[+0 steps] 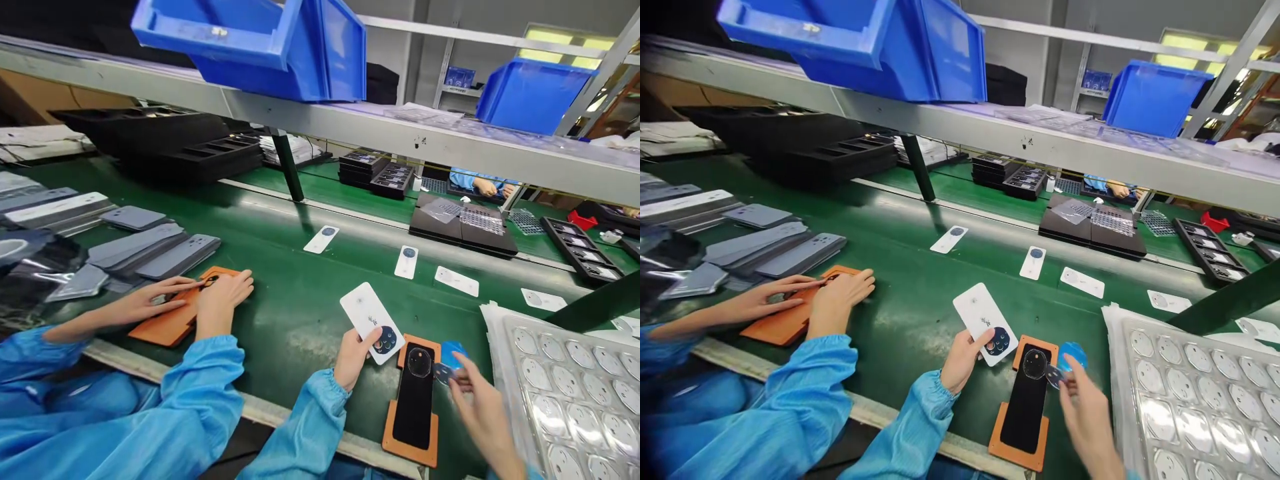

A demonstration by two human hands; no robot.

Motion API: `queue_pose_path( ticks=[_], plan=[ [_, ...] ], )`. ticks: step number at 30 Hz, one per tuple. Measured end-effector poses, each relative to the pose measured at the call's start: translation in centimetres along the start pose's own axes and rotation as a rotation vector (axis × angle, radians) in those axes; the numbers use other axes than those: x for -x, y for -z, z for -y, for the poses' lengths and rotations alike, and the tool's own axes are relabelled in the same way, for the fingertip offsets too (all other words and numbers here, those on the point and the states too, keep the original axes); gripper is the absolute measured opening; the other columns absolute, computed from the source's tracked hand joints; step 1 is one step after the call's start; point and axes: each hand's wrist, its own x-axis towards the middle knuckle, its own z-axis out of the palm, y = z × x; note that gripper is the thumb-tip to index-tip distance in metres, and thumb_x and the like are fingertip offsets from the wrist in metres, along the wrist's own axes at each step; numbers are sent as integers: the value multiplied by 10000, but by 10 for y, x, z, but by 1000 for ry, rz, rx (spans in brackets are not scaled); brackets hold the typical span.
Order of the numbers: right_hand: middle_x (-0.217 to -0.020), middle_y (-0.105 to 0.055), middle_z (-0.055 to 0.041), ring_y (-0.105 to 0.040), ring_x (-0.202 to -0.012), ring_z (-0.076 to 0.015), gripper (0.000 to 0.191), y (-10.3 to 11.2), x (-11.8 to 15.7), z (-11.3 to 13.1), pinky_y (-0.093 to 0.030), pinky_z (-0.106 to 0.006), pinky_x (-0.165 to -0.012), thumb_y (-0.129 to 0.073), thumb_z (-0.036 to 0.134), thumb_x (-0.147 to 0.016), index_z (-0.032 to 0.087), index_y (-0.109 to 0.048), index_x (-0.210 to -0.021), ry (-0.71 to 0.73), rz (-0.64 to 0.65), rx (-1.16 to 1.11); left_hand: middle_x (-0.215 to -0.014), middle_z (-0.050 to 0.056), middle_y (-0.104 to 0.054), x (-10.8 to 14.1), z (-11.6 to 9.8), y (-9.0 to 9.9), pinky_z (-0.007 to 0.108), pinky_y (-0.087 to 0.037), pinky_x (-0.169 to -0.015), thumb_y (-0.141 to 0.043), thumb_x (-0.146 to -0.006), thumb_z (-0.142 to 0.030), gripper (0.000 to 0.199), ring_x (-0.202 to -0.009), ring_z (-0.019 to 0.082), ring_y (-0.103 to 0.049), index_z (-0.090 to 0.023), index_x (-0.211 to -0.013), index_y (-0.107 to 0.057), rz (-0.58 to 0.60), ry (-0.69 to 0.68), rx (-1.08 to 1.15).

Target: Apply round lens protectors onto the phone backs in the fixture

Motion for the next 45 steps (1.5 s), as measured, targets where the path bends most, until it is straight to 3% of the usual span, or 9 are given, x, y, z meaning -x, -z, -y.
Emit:
queue_pose_path(
  ticks=[5, 9, 13, 23, 27, 29, 34, 37, 45],
  plan=[
    [-1072, -707, -67, -681, -985, -186, 295, -60, -11, 13, -574, -329, -858, -454, 133, -980, 205, -677, -1159, 272, -200, 152, -687, 57, -642, -3, 0, 5, 202, -432, -596, -822, -625, -512, 469, -644, 114, -552, -90, -637, -617, -116, -47, 26],
    [-1135, -700, -73, -662, -1088, -205, 321, -68, -7, 3, -577, -378, -902, -457, 101, -971, 199, -674, -1186, 397, -157, 195, -852, 84, -712, -1, -4, 9, 232, -468, -643, -856, -584, -458, 460, -710, 150, -609, -87, -811, -704, -184, -29, 63],
    [-1214, -672, -74, -632, -1160, -217, 357, -65, -4, 2, -573, -413, -935, -453, 100, -970, 207, -628, -1262, 408, -55, 179, -1021, 120, -719, 2, -2, 8, 254, -498, -691, -866, -583, -448, 541, -814, 187, -653, -82, -955, -725, -155, 6, 105],
    [-1187, -655, -102, -626, -990, -271, 413, -69, 1, 15, -550, -447, -794, -383, 50, -938, 211, -620, -1235, 293, 16, 309, -942, 115, -721, 9, -9, -3, 244, -491, -686, -818, -658, -517, 526, -774, 173, -635, -73, -926, -733, -32, 1, 33],
    [-1113, -668, -88, -625, -973, -248, 306, -58, -7, 28, -543, -415, -793, -408, 107, -965, 208, -630, -1150, 215, 39, 143, -611, 61, -623, 14, -3, -10, 208, -369, -521, -702, -749, -608, 537, -545, 104, -501, -78, -675, -673, -19, -41, -125],
    [-1069, -673, -68, -640, -924, -199, 226, -52, -14, 39, -548, -343, -771, -444, 171, -985, 211, -626, -1113, 114, 6, -38, -567, 62, -600, 19, 0, -18, 210, -378, -522, -697, -756, -596, 535, -523, 104, -497, -87, -602, -642, 28, -43, -185],
    [-1010, -664, -80, -639, -911, -177, 172, -51, -36, 67, -543, -300, -774, -520, 306, -974, 185, -636, -1012, -74, -187, -251, -999, 122, -720, 39, -1, -44, 278, -556, -783, -692, -773, -566, 524, -858, 210, -678, -99, -1009, -730, 192, -60, -86],
    [-978, -659, -88, -624, -960, -201, 194, -54, -46, 73, -536, -333, -819, -567, 349, -948, 182, -657, -905, -111, -253, -253, -1215, 111, -667, 49, -5, -51, 309, -515, -1007, -567, -863, -616, 597, -1111, 229, -644, -140, -1204, -685, 224, -120, -70],
    [-981, -656, -91, -629, -908, -177, 182, -50, -49, 73, -556, -305, -774, -538, 294, -952, 181, -676, -916, -129, -251, -344, -1214, 98, -671, 57, -7, -49, 320, -512, -1023, -498, -923, -592, 567, -1140, 243, -635, -156, -1235, -685, 235, -223, -124]
  ],
)
